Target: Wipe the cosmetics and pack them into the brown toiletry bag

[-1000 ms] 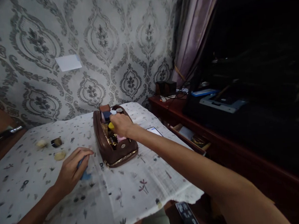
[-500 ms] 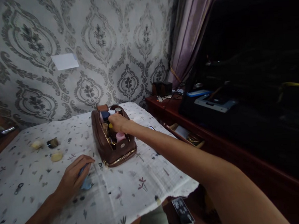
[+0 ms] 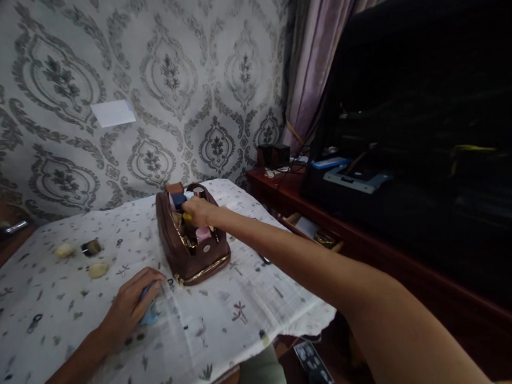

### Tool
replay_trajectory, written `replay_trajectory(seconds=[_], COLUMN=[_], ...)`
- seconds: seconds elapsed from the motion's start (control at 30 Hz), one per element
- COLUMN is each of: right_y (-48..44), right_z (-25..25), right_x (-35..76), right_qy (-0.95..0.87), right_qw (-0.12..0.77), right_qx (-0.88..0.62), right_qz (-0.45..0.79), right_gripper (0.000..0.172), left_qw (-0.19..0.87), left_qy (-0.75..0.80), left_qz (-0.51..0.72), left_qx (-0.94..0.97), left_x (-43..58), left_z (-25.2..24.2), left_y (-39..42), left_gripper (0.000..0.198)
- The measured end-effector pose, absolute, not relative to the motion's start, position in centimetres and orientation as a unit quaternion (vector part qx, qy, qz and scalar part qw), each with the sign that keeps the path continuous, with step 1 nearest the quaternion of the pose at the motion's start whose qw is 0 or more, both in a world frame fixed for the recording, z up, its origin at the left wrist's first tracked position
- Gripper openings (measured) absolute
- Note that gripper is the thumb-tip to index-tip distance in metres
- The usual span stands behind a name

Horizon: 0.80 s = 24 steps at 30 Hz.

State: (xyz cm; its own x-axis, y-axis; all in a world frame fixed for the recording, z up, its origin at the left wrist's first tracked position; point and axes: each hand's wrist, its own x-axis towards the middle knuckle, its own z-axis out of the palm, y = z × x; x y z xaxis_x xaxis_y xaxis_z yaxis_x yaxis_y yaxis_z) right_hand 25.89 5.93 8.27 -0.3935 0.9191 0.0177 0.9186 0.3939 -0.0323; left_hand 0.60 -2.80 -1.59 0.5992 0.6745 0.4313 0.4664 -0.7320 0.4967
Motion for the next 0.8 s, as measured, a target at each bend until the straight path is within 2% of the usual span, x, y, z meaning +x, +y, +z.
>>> replay_trajectory(seconds=[0.1, 0.2, 0.43, 0.6, 0.7, 0.8], right_y=[5.4, 4.6, 1.4, -2.7, -4.5, -4.7], right_z=[9.3, 10.1, 10.2, 8.2, 6.2, 3.6], right_x=[26.1, 26.3, 25.8, 23.1, 20.8, 18.3], right_qy=[-0.845, -0.823, -0.782, -0.793, -0.819, -0.831], right_qw=[0.022, 0.072, 0.261, 0.426, 0.445, 0.416], right_qx=[-0.534, -0.563, -0.566, -0.431, -0.337, -0.306], right_qz=[0.025, 0.032, 0.003, 0.060, 0.136, 0.206], right_gripper=[0.034, 0.030, 0.023, 0.022, 0.023, 0.022], left_qw=[0.159, 0.136, 0.075, 0.025, -0.014, -0.035], left_qy=[0.329, 0.337, 0.405, 0.471, 0.541, 0.615], left_qz=[0.302, 0.306, 0.281, 0.286, 0.298, 0.300], left_qx=[0.880, 0.880, 0.867, 0.834, 0.786, 0.728], left_x=[0.4, -0.4, -4.1, -7.0, -8.6, -9.9], left_z=[-1.3, -1.2, -1.7, -2.6, -2.6, -2.5], left_y=[-2.8, -2.7, -2.0, -0.5, 0.8, 2.1], left_gripper=[0.028, 0.028, 0.030, 0.030, 0.032, 0.036])
